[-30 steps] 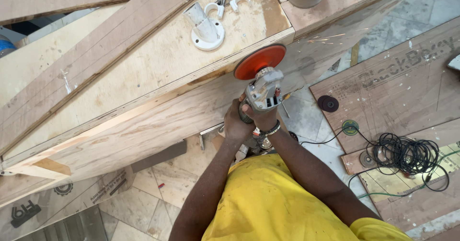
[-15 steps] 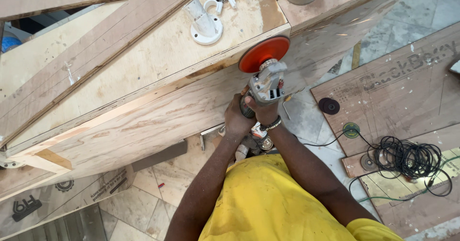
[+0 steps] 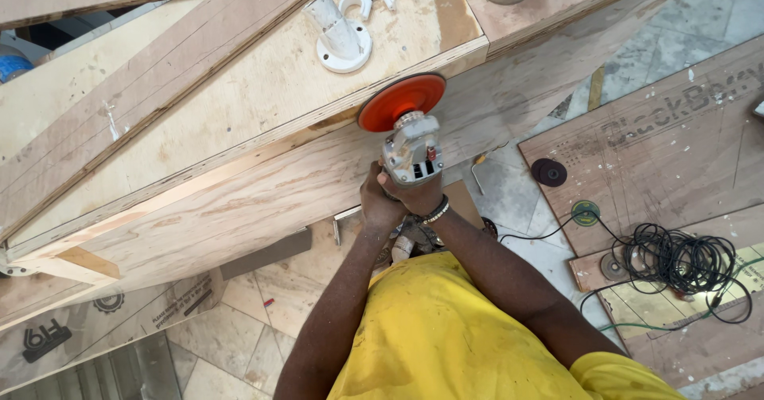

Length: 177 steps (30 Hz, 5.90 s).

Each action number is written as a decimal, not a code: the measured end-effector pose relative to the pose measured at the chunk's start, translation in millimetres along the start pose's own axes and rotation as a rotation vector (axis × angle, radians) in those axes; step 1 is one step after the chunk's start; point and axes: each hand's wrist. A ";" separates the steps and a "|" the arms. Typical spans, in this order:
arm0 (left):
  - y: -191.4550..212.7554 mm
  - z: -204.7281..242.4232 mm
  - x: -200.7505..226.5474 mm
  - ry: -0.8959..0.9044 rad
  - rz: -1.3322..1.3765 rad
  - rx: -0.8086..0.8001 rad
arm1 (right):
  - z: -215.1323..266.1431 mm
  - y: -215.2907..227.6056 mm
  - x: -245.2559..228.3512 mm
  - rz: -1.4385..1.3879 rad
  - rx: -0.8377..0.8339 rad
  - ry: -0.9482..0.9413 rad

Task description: The person uses an angle grinder with a sanding disc to smooth the edges and surfaces of a wooden structure. They move around the workshop to access different sections of the wood and occasionally pause to wipe the surface with their hand.

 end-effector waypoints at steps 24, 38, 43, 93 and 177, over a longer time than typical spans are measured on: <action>-8.8 -12.8 31.1 -0.047 -0.205 -0.070 | -11.8 28.2 8.7 -0.483 0.119 -0.142; -2.3 -14.4 33.8 -0.057 -0.215 -0.055 | -19.7 26.9 -8.6 -0.533 0.096 -0.155; 0.0 -12.9 35.7 -0.093 -0.192 -0.049 | -19.3 28.6 -9.9 -0.412 0.071 -0.110; 57.3 7.7 -0.4 -0.206 -0.174 0.065 | 6.6 -46.2 -31.6 -0.143 -0.015 -0.037; 56.5 -125.5 173.5 -0.771 -0.675 0.041 | 98.1 149.3 -1.0 -0.758 0.500 -0.351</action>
Point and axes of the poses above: each hand's wrist, its own z-axis away from the middle knuckle, its own y-axis out of the back of the hand, x = y × z, and after that the axes turned 2 degrees about x, right-handed
